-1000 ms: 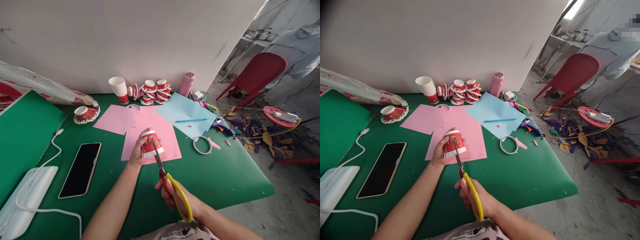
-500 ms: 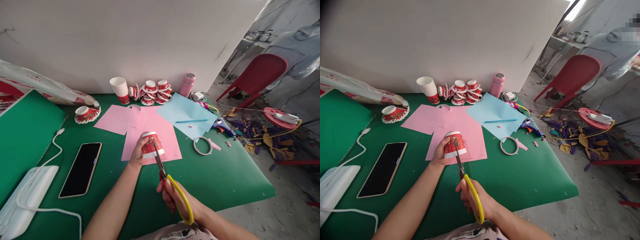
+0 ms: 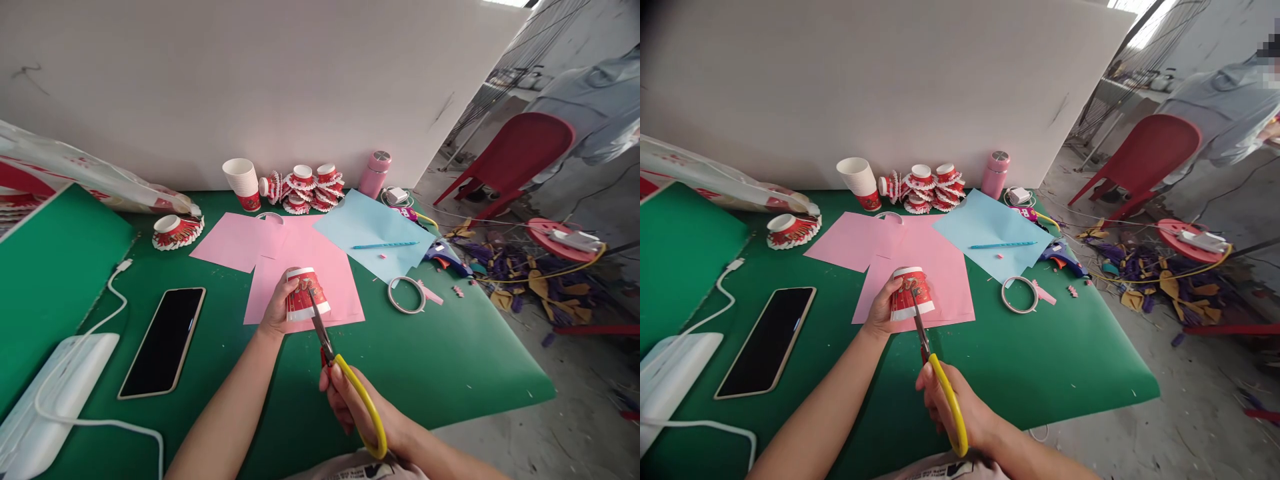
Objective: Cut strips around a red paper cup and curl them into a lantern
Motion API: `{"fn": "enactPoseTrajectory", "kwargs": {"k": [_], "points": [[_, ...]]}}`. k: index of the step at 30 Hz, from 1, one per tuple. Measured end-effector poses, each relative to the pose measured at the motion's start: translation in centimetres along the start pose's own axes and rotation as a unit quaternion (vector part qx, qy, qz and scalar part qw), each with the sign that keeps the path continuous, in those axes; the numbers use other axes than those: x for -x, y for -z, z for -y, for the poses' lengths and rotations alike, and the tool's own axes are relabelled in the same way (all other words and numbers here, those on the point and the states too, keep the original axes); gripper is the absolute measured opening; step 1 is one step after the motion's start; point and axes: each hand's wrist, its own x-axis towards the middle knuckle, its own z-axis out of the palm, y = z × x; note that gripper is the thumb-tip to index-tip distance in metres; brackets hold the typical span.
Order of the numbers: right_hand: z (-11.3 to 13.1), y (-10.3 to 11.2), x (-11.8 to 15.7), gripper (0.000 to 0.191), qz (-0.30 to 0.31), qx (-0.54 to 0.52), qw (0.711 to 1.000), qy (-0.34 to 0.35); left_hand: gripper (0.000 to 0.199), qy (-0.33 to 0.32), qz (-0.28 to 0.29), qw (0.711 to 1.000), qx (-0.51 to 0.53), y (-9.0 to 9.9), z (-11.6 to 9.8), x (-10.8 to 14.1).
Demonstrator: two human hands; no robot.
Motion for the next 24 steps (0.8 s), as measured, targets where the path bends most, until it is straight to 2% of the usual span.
{"fn": "enactPoseTrajectory", "kwargs": {"k": [9,17,24], "points": [[-0.24,-0.15,0.06,0.064,-0.004,0.004,1.000,0.027,0.027,0.002,-0.003,1.000,0.000,0.04,0.00,-0.04],[-0.41,-0.13,0.09,0.064,-0.007,-0.003,1.000,0.025,0.030,0.032,0.026,0.999,0.029,-0.08,0.10,0.05],[-0.33,0.07,0.15,0.064,-0.003,0.036,0.999,0.022,0.028,0.017,0.005,1.000,0.013,0.15,0.28,-0.15]]}}
